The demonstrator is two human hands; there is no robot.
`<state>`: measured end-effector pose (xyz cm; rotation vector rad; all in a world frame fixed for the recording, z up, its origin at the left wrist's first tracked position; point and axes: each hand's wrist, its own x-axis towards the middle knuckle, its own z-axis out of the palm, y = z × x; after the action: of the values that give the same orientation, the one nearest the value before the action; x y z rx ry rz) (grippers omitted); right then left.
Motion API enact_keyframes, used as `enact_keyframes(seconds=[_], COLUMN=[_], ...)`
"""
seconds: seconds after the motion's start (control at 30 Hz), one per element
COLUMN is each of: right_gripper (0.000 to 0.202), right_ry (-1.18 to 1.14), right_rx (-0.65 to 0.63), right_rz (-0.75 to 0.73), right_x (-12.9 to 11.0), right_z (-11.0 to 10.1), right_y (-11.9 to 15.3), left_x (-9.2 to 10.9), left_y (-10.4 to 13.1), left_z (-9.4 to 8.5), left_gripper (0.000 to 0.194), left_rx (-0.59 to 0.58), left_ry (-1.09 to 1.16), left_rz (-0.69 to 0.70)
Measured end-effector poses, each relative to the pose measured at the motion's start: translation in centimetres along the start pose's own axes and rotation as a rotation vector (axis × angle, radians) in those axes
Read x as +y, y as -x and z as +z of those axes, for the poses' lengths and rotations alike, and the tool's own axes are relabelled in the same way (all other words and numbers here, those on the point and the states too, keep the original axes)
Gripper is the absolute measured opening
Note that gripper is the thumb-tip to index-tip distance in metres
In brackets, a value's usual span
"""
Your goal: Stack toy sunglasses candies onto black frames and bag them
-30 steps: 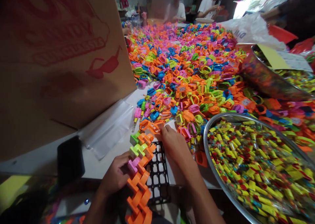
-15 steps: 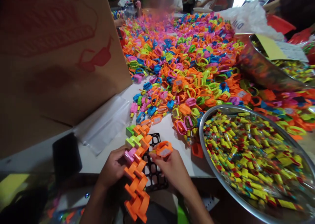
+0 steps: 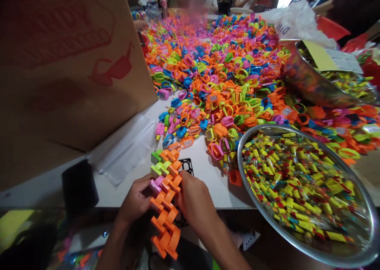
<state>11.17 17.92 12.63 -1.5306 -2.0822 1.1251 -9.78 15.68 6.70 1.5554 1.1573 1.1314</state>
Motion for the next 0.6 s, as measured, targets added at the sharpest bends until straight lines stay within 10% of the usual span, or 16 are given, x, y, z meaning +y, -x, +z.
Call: enact_keyframes(seconds=[0.27,0.47,0.6], right_gripper=[0.021,0.034,0.04], right_ry=[0.064,0.581,0.808], right_rx=[-0.067,0.189,0.076], right_rz=[-0.088,-0.012,0.032], right_x=[1.2,1.8,1.1], right_z=[-1.1,-6.5,-6.9], right_y=[-0.6,-7.6,-11.0], left_x=[0.2,-0.1,-0.2], left_y=[0.2,0.2,0.1], left_z=[0.2,0.2,0.3], left_gripper=[0.017,0.024,0.018], left_rx=[0.015,0.004,0.012], left_ry=[0.05,0.057,0.048], left_rz=[-0.051,-0.078,-0.059])
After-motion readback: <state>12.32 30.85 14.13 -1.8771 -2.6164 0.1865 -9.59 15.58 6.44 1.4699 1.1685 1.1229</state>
